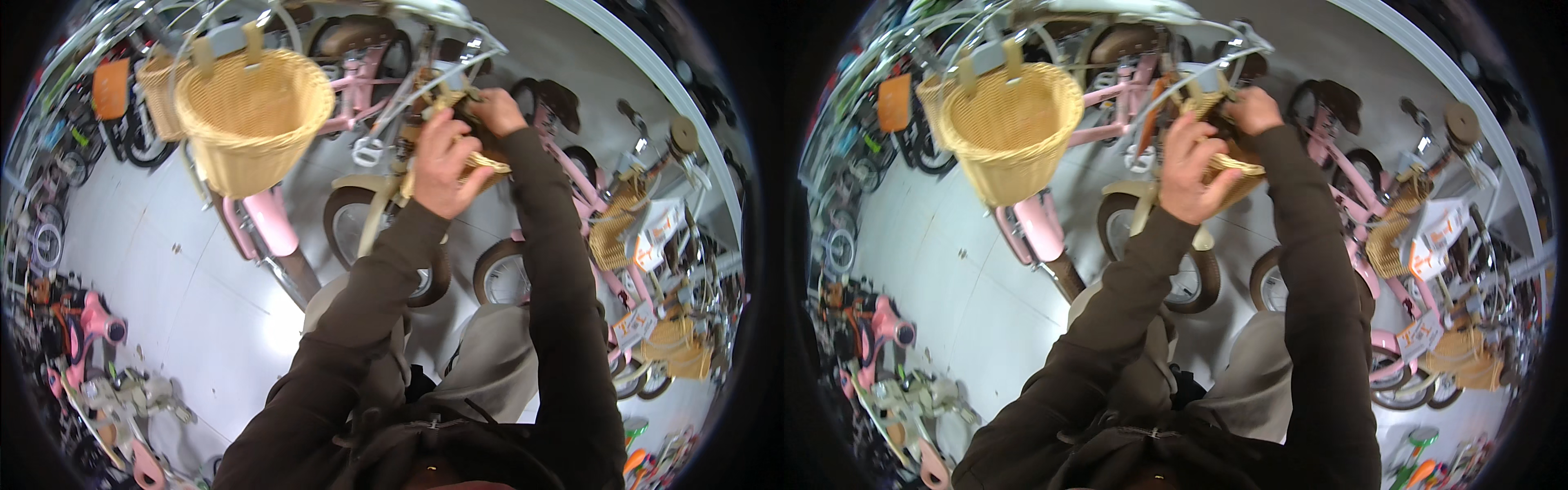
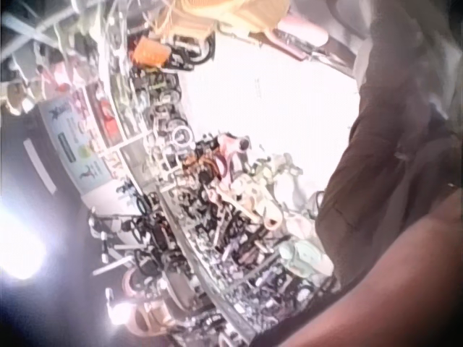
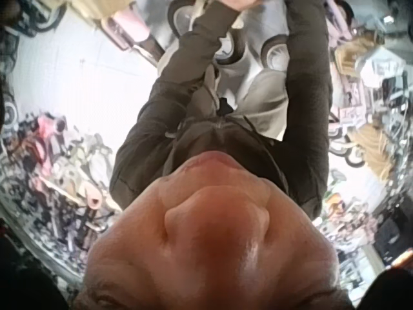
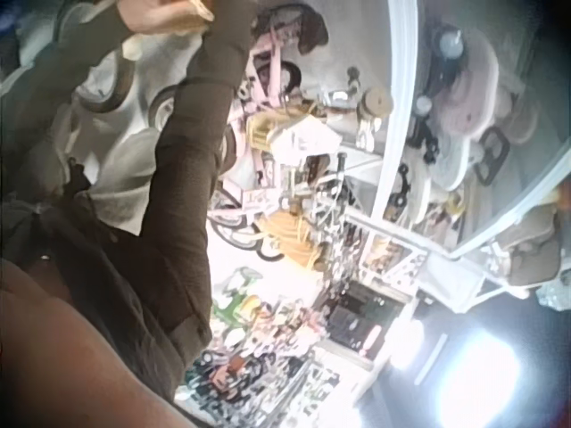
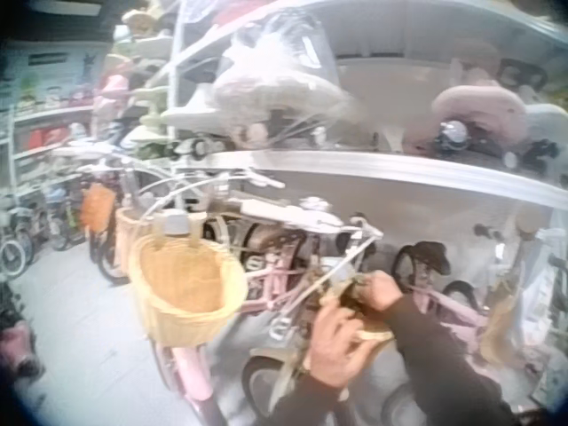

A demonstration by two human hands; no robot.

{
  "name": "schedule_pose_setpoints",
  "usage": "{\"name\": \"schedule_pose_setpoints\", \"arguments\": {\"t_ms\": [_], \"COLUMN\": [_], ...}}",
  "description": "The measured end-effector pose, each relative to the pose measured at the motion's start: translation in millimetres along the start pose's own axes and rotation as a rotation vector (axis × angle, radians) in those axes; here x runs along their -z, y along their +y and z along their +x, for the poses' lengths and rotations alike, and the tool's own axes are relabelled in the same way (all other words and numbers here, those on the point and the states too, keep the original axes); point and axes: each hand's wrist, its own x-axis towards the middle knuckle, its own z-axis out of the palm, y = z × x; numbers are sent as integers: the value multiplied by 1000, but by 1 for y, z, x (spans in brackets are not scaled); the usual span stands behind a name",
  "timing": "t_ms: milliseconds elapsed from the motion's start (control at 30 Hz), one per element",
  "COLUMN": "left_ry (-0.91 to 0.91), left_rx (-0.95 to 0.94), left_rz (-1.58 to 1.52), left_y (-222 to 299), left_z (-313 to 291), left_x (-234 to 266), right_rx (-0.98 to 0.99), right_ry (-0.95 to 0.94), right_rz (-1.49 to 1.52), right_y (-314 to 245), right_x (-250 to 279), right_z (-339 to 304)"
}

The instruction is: The person wipes the front wheel, basket, and handlebars of several children's bicycles using a cloth. They move from one bike to the next, cleaning the wicker and metal baskets and the handlebar grips in a bicycle shop.

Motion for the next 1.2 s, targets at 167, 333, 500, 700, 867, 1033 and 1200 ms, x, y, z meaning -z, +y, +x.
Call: {"name": "schedule_pose_setpoints", "arguments": {"t_ms": [167,333,500,700,867,1033,1200], "left_ry": [-11,509,1312,1429,1253,1322,1295], "left_rx": [75,4,407,904,518,658,683], "left_rz": [-141,171,-108,-878,-1258,-1148,-1107], "left_y": [11,21,-14,-59,-74,-72,-66], "left_z": [7,15,11,-30,-35,-36,-34], "left_x": [20,76,166,202,158,153,160], "right_rx": [-104,126,350,1130,1316,1219,1274], "right_ry": [-42,580,653,748,576,330,350], "right_rz": [921,1242,945,226,-231,-532,-405], "right_y": [-17,-95,-198,-284,-340,-319,-261], "right_x": [25,59,58,40,-18,-52,-52], "right_z": [-56,-100,-117,-89,-52,-47,-64]}}
